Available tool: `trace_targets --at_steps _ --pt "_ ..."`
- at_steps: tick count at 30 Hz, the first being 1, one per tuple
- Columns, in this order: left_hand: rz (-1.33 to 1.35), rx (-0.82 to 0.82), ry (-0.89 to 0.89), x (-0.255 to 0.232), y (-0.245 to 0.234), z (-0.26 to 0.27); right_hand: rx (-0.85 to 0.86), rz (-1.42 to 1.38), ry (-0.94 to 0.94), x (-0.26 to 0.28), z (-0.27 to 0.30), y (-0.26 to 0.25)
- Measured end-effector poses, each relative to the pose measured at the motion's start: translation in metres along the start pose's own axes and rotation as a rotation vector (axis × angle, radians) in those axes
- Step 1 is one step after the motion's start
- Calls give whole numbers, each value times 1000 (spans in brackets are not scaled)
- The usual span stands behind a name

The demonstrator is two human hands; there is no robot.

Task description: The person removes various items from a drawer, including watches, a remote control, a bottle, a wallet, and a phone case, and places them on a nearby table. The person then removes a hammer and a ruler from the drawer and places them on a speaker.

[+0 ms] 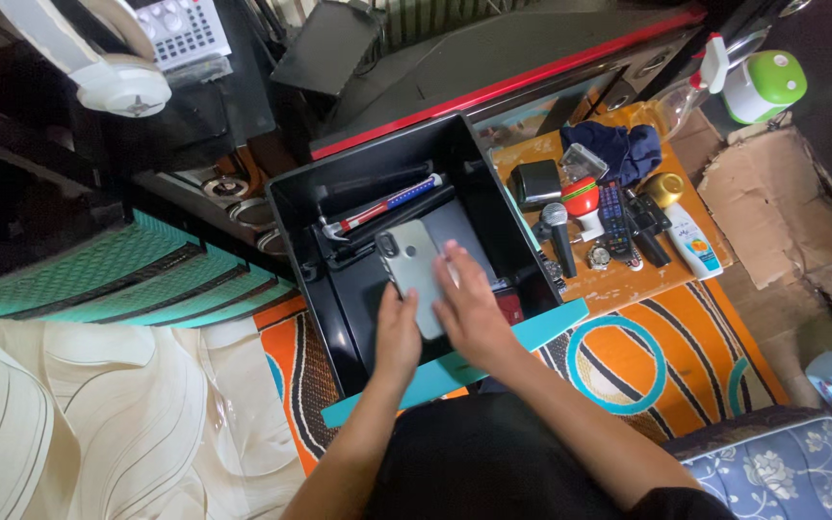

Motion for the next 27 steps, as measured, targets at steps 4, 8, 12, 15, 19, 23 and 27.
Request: trace_targets --at_steps 4,8,12,15,19,23,27 --pt "-294 -37 19 -10 -10 0 330 142 -95 18 9 14" --pt "-596 28 -27 3 8 16 277 211 -38 -8 -12 3" --pt "-455 14 72 -5 17 21 211 157 -57 -5 -13 -8" --pt "-284 -1 161 -18 14 18 332 124 -208 27 7 3" --pt "-394 13 66 -22 12 17 322 244 -166 19 -8 -2" --pt "-434 93 -6 -18 21 27 195 269 -16 -5 -22 -22" --pt "-391 -35 124 -33 18 20 313 319 -132 17 1 -11"
Point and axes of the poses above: each hand's wrist, its own z-axis away from the middle knuckle, its own y-axis out of the palm, x = y × z, the point moved 8 cm from there along -z, towards the middle knuckle, and after that the axes turned 9 degrees about z, right-handed, at the moved point
